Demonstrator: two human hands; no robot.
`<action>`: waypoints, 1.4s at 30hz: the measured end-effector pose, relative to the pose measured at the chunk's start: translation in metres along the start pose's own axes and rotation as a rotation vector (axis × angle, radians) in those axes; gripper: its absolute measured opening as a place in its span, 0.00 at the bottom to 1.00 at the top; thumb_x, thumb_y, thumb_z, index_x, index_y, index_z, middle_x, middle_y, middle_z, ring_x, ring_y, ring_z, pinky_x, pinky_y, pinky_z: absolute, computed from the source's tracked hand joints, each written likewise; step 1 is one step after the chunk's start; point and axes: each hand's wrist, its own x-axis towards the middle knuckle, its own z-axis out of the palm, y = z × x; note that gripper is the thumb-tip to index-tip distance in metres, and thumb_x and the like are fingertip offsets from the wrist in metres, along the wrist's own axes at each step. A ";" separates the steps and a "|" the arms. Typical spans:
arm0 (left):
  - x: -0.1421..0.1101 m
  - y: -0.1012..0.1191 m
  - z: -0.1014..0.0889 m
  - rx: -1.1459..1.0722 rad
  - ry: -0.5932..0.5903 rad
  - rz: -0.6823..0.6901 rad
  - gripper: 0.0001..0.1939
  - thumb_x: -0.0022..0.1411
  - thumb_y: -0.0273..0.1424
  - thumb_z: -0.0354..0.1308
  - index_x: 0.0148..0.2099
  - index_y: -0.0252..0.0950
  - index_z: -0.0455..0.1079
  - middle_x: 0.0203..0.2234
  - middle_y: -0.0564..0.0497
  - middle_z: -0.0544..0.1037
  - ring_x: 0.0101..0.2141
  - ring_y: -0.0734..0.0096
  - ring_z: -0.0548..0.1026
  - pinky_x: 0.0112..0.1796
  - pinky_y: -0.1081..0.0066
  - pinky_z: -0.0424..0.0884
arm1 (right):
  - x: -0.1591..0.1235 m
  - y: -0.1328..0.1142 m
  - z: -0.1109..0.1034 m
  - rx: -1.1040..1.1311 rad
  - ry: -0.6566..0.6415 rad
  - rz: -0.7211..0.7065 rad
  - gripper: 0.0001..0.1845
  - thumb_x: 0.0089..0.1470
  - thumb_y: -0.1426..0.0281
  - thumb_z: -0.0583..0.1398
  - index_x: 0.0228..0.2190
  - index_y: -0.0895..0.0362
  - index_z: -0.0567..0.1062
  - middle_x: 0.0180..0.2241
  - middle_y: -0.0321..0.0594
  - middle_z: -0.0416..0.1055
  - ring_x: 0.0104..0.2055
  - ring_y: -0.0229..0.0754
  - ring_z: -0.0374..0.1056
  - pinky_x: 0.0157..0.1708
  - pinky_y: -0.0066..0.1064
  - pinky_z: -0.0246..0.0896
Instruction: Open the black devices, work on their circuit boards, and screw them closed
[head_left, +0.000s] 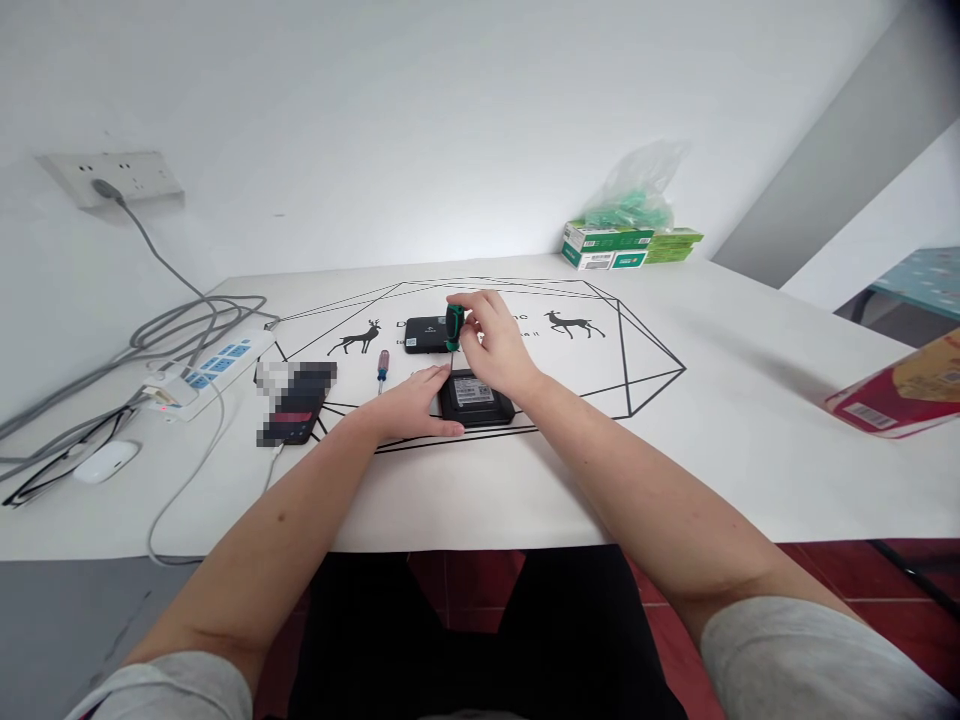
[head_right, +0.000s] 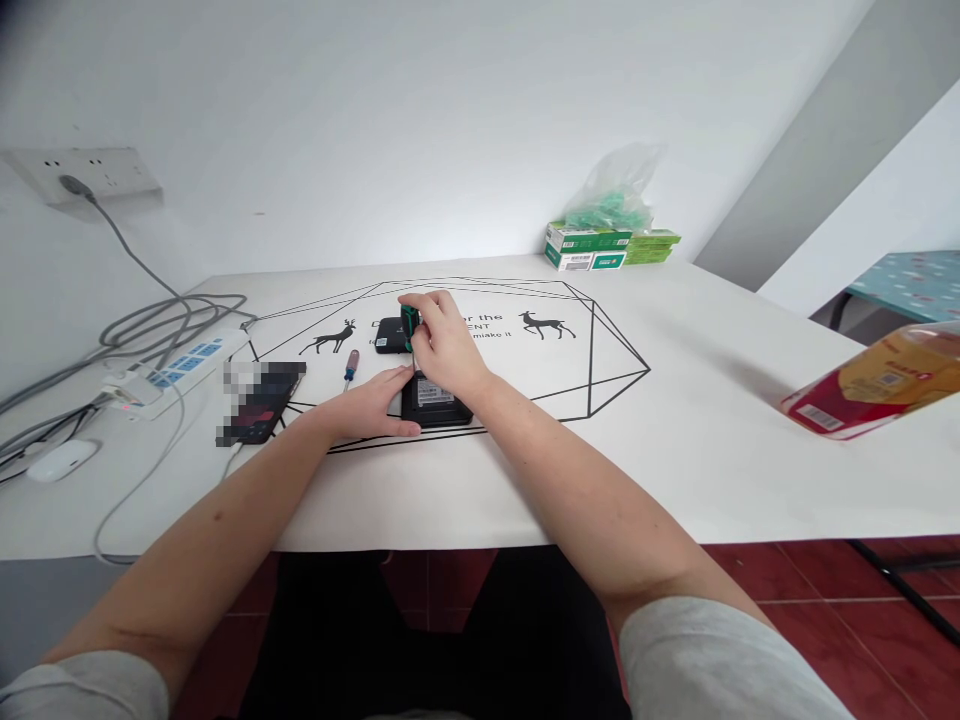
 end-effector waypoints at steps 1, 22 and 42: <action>0.000 0.000 0.000 0.000 -0.001 0.002 0.67 0.60 0.69 0.62 0.85 0.35 0.41 0.81 0.35 0.48 0.79 0.33 0.49 0.75 0.43 0.53 | 0.000 -0.001 0.000 0.011 -0.004 0.020 0.20 0.66 0.71 0.57 0.57 0.49 0.74 0.52 0.47 0.72 0.44 0.47 0.72 0.49 0.50 0.79; 0.000 -0.002 0.001 0.008 -0.007 -0.010 0.68 0.59 0.70 0.61 0.85 0.36 0.41 0.82 0.36 0.46 0.79 0.34 0.48 0.75 0.43 0.52 | -0.001 0.007 0.004 0.024 -0.013 0.035 0.30 0.64 0.75 0.54 0.64 0.47 0.73 0.58 0.49 0.71 0.54 0.51 0.72 0.53 0.52 0.80; 0.000 -0.003 0.000 0.033 -0.020 -0.021 0.69 0.60 0.71 0.60 0.85 0.33 0.41 0.82 0.36 0.44 0.79 0.37 0.46 0.76 0.46 0.50 | 0.002 0.006 0.000 0.028 0.038 0.068 0.24 0.65 0.66 0.61 0.61 0.47 0.71 0.54 0.46 0.73 0.44 0.48 0.73 0.44 0.48 0.81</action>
